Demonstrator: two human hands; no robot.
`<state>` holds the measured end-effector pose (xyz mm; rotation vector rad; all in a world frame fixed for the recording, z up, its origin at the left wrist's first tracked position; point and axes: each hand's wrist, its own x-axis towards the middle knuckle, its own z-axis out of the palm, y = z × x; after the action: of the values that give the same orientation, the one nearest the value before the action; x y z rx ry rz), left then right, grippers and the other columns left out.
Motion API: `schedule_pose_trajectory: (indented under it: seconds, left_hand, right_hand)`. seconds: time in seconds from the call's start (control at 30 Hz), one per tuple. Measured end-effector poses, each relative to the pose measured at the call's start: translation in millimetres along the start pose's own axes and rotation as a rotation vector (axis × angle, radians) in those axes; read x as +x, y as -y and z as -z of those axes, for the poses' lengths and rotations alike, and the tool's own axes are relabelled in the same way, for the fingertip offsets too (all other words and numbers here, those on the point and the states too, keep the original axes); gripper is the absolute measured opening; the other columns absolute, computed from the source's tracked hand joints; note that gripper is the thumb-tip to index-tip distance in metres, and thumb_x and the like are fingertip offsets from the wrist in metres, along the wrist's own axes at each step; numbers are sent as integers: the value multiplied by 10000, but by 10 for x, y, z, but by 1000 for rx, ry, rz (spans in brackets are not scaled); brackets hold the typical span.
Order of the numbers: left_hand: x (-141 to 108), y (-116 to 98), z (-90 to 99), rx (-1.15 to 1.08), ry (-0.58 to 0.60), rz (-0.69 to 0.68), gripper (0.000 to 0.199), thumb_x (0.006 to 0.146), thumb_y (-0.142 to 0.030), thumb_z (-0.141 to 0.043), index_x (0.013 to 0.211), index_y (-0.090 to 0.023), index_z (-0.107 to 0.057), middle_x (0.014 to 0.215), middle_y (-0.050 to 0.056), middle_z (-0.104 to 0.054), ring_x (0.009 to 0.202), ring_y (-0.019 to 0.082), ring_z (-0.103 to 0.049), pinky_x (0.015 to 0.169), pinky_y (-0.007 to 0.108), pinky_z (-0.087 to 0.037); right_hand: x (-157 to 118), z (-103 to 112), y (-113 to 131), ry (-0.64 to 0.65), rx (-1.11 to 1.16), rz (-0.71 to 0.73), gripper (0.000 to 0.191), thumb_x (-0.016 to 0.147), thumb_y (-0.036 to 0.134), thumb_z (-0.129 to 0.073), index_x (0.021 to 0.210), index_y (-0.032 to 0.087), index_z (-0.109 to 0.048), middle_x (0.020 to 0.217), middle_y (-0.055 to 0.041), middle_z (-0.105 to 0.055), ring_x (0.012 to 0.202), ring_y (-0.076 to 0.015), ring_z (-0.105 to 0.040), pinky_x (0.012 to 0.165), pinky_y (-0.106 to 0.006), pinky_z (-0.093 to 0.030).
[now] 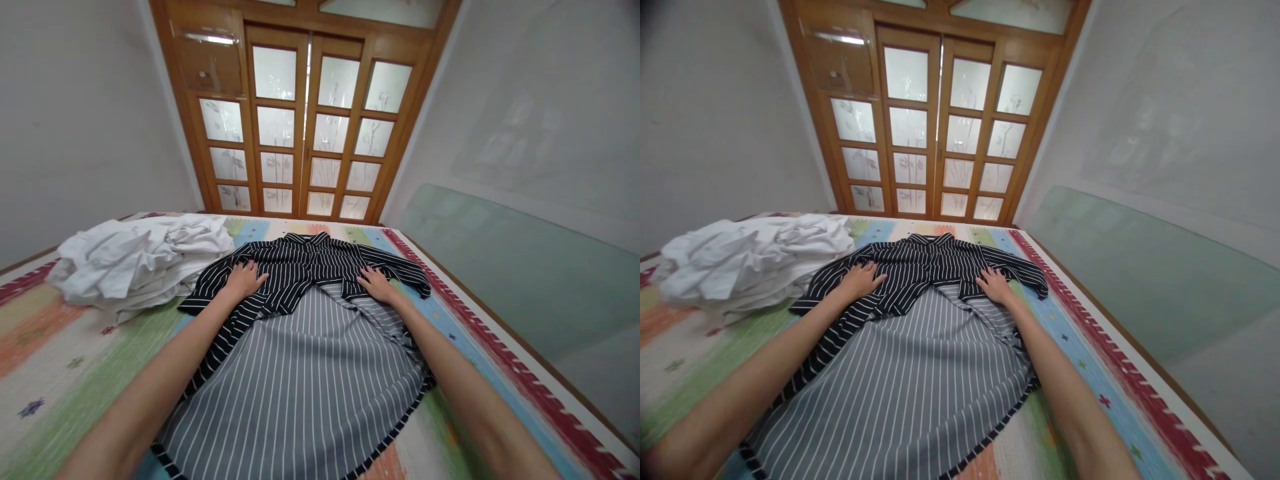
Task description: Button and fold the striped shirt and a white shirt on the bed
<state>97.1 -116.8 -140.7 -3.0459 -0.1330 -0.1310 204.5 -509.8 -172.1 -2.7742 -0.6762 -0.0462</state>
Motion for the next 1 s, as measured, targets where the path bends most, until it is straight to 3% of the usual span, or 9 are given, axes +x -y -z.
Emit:
schedule_pose_trajectory:
  seconds: [0.13, 0.3, 0.4, 0.47, 0.57, 0.67, 0.77, 0.9, 1.0]
  left_hand:
    - [-350, -54, 214, -53, -72, -84, 588, 951, -524, -290, 1163, -103, -641, 1252, 193, -625, 1202, 364, -534, 990, 475, -395]
    - [-1007, 130, 307, -254, 63, -157, 830, 761, -751, -472, 1314, -137, -553, 1284, 172, -615, 1160, 349, -581, 990, 454, -425]
    - [-1308, 275, 239, -309, 55, -214, 854, 681, -694, -615, 1349, -170, -518, 1382, 150, -544, 1243, 331, -523, 1056, 443, -382]
    - [-1427, 329, 171, -329, -6, -231, 757, 724, -629, -611, 1321, -169, -538, 1384, 145, -540, 1260, 317, -507, 1073, 439, -374]
    - [-1502, 326, 95, -337, -122, -248, 501, 860, -475, -487, 1243, -169, -585, 1277, 131, -612, 1198, 285, -547, 1046, 427, -409]
    - [-1512, 255, 86, -304, -262, -283, 413, 890, -291, -415, 1254, -172, -569, 1243, 123, -614, 1164, 269, -549, 1031, 431, -420]
    - [-1508, 156, 119, -211, -373, -332, 395, 874, -207, -423, 1228, -152, -592, 1266, 147, -579, 1157, 293, -520, 1012, 463, -418]
    - [-1467, 41, 134, -99, -331, -313, 254, 872, -320, -532, 939, -139, -696, 1003, 145, -640, 975, 305, -558, 878, 466, -471]
    - [-1394, 4, 124, -69, -289, -256, 212, 871, -268, -539, 861, -138, -706, 889, 127, -648, 904, 293, -567, 814, 443, -480]
  right_hand:
    - [-325, 186, 117, 17, 79, 29, 703, 878, 661, -418, 1403, 197, -476, 1486, -121, -424, 1393, -295, -343, 1152, -446, -248]
    - [-983, 305, 52, 17, 50, 46, 869, 654, 620, -712, 1368, 173, -500, 1441, -168, -466, 1332, -348, -419, 1107, -459, -326]
    - [-1249, 314, 2, -68, 101, -62, 748, 670, 517, -720, 1296, 148, -541, 1285, -176, -595, 1186, -347, -553, 1018, -470, -422]
    - [-1329, 310, -6, -96, 198, -162, 641, 688, 488, -710, 1219, 157, -574, 1120, -144, -674, 1017, -317, -641, 904, -451, -498]
    - [-1334, 294, 13, -183, 411, -270, 612, 662, 466, -746, 1173, 180, -569, 1058, -113, -689, 815, -243, -675, 747, -386, -552]
    - [-1285, 275, 42, -298, 597, -375, 698, 626, 425, -783, 1222, 167, -529, 1135, -140, -665, 797, -221, -682, 705, -358, -562]
    - [-1254, 264, 76, -228, 576, -437, 660, 617, 436, -790, 1167, 136, -583, 1034, -144, -700, 847, -257, -692, 727, -365, -558]
    - [-1245, 264, 158, -211, 394, -340, 491, 603, 378, -796, 1024, 153, -681, 1015, -131, -718, 977, -308, -670, 849, -410, -527]
    - [-1254, 294, 276, -283, 390, -229, 429, 663, 259, -711, 1077, 149, -685, 1098, -122, -707, 1045, -292, -648, 940, -416, -487]
